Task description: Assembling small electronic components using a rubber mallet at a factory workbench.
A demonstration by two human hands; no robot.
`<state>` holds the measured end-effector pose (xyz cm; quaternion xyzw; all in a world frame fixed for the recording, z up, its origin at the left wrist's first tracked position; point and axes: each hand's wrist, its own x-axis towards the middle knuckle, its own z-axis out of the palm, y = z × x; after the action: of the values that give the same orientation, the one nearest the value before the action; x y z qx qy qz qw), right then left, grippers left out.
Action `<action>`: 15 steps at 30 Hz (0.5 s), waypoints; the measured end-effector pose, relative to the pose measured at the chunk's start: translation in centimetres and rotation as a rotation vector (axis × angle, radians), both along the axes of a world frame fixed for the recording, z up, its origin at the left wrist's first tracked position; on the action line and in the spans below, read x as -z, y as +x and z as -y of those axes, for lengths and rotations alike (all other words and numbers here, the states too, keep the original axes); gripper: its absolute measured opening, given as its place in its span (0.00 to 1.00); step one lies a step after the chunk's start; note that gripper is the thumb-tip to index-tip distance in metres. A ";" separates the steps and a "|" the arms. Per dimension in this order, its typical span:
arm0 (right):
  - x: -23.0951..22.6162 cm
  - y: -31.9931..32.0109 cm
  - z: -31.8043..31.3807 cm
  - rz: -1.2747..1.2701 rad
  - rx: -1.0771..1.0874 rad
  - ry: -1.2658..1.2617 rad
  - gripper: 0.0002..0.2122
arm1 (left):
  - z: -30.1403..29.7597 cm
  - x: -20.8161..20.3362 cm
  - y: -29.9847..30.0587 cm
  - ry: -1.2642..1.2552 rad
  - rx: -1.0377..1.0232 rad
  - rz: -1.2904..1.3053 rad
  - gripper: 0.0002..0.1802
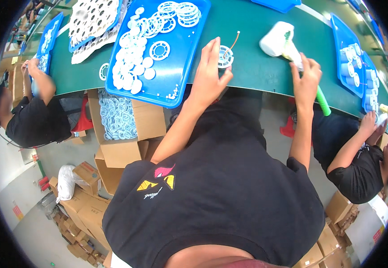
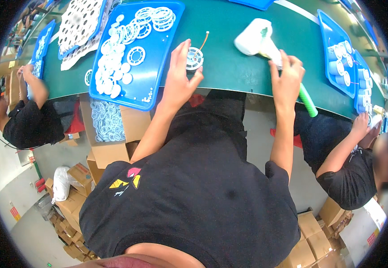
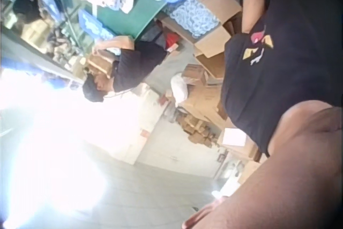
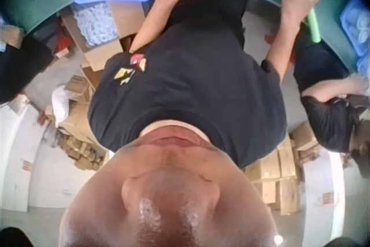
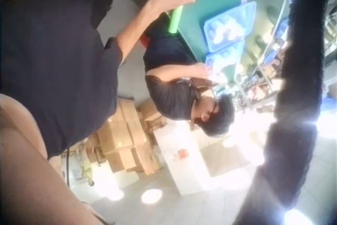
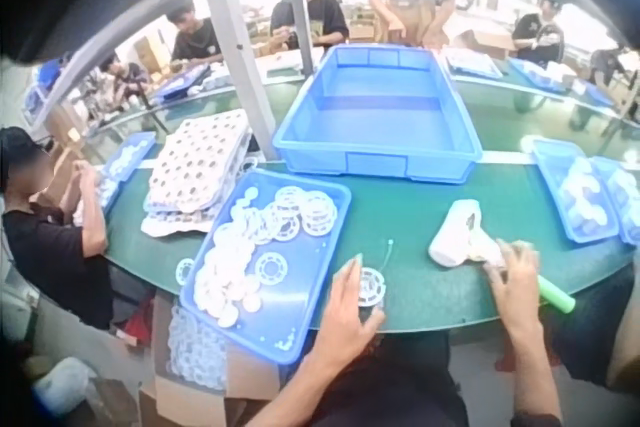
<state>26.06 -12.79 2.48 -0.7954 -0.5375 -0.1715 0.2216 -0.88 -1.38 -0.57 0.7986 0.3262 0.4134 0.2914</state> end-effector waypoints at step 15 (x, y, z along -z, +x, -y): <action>0.1 -11.8 -8.4 -1.223 -0.341 0.189 0.09 | 0.1 0.7 1.4 0.077 -0.088 -0.058 0.56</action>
<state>14.27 -4.38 2.41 -0.6298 -0.4157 0.3039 0.5815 0.53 -1.48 -1.26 0.8058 0.3532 0.4148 0.2323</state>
